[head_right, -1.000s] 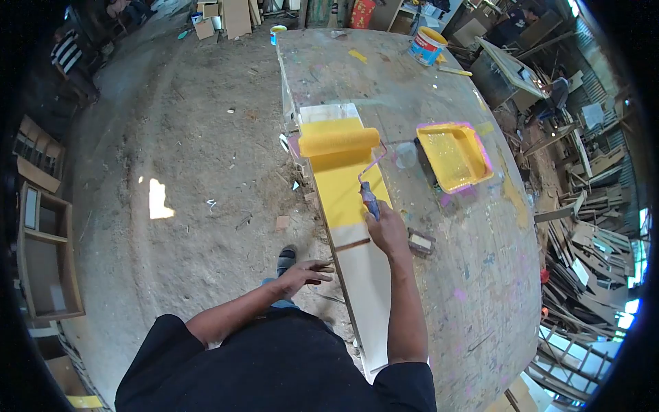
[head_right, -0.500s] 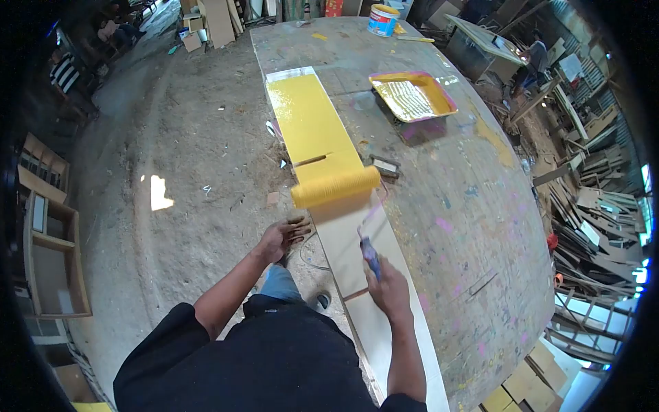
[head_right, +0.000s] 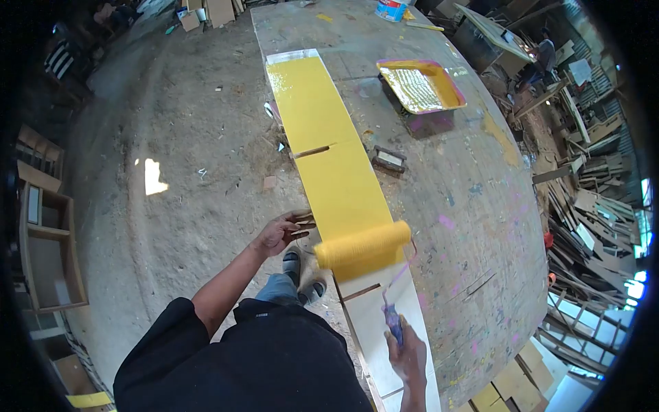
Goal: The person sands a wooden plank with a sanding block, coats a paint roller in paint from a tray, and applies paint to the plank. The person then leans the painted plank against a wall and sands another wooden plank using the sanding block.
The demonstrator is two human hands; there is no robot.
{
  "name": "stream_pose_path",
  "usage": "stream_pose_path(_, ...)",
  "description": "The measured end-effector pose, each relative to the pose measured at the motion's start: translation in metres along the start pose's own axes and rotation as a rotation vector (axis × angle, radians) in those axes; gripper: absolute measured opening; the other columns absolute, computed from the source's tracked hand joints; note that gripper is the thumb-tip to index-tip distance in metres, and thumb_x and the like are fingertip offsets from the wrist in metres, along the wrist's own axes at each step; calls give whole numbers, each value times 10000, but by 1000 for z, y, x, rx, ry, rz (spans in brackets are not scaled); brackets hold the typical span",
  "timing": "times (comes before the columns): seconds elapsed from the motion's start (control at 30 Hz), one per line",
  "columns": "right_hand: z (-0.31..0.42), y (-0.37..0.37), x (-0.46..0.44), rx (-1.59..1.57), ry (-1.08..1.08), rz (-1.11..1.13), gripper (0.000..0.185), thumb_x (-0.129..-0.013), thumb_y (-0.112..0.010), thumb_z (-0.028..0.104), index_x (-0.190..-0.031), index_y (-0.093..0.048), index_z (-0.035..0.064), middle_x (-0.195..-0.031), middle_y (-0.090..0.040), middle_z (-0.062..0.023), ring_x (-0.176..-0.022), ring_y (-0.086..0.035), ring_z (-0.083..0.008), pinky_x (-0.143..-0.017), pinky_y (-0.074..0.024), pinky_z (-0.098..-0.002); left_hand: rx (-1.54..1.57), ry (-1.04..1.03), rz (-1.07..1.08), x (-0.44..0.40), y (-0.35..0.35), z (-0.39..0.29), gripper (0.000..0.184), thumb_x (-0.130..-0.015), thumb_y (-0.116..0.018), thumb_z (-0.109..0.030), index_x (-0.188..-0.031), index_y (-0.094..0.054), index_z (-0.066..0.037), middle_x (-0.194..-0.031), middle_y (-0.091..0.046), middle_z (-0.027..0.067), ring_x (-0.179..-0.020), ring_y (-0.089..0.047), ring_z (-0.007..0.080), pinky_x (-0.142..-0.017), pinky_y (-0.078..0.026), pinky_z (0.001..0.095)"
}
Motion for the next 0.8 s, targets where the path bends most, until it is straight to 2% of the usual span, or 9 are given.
stream_pose_path(0.13, 46, -9, -99, 43, 212, -22, 452, -972, -708, 178, -1378, -610, 6, -984, -729, -262, -837, -718, -464, -702, -568, -482, 45, 34, -61, -6, 16, 12, 511, -978, -473, 12, -1488, -505, 6, -1496, -583, 147, -1360, -596, 266, -1138, -478, 382)
stream_pose_path(0.27, 111, -27, -203, -33, 292, -59, 381, -966, -680, 181, -1335, -644, 93, -1028, -724, -268, -970, -696, -481, -809, -551, -538, 82, 79, -85, 15, 24, 10, 479, -1004, -464, 11, -1482, -486, 43, -1473, -592, 158, -1354, -603, 255, -1129, -491, 364)
stream_pose_path(0.33, 138, -39, -257, -35, 253, -14, 301, -987, -667, 214, -1223, -653, 27, -1025, -702, -290, -996, -680, -489, -804, -532, -522, 56, 86, -84, 28, 38, 11, 478, -1018, -480, -18, -1490, -473, 57, -1485, -583, 159, -1355, -603, 253, -1145, -479, 378)
stream_pose_path(0.4, 170, -46, -309, -15, 232, -3, 309, -982, -665, 259, -1180, -657, 22, -1025, -694, -306, -1017, -672, -496, -828, -524, -534, 56, 72, -163, 43, 60, 11, 495, -1015, -495, -36, -1501, -474, 50, -1464, -603, 157, -1347, -613, 245, -1128, -484, 368)
stream_pose_path(0.47, 183, -59, -372, 29, 318, -40, 341, -976, -660, 306, -1154, -655, 15, -1019, -692, -312, -1022, -663, -510, -844, -525, -532, 18, 87, -248, 60, 80, 5, 499, -1005, -497, -32, -1499, -488, 41, -1445, -620, 152, -1328, -626, 238, -1106, -493, 358)
stream_pose_path(0.53, 209, -69, -427, 121, 361, -58, 374, -969, -651, 304, -1202, -656, 12, -1022, -704, -304, -998, -675, -506, -838, -533, -516, -12, 94, -329, 74, 102, 3, 504, -996, -499, -29, -1496, -502, 32, -1425, -636, 147, -1308, -639, 232, -1084, -501, 348)
stream_pose_path(0.63, 258, -76, -490, 66, 442, -63, 414, -956, -654, 305, -1250, -663, 15, -1046, -716, -309, -995, -690, -492, -849, -534, -507, -55, 91, -455, 99, 145, 8, 499, -979, -491, -14, -1475, -540, 12, -1383, -665, 137, -1237, -674, 219, -1018, -523, 324)
stream_pose_path(0.73, 296, -85, -547, -139, 460, -32, 430, -939, -654, 317, -1248, -682, 19, -1093, -702, -339, -1085, -672, -494, -969, -514, -543, -83, 66, -564, 119, 178, 18, 490, -975, -483, -11, -1459, -557, 5, -1372, -670, 133, -1189, -689, 211, -981, -535, 312)
stream_pose_path(0.8, 299, -98, -579, -93, 437, -32, 412, -933, -665, 305, -1212, -700, 4, -1065, -708, -338, -1072, -685, -482, -972, -512, -534, -1, 31, -636, 131, 187, 22, 474, -984, -497, -27, -1451, -572, 14, -1329, -694, 123, -1188, -681, 201, -950, -529, 307)
Point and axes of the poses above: each hand's wrist, its own x-axis away from the middle knuckle, its own y-axis out of the back of the hand, z = x × y, the point moved 4 cm from there along -x, towards the middle knuckle
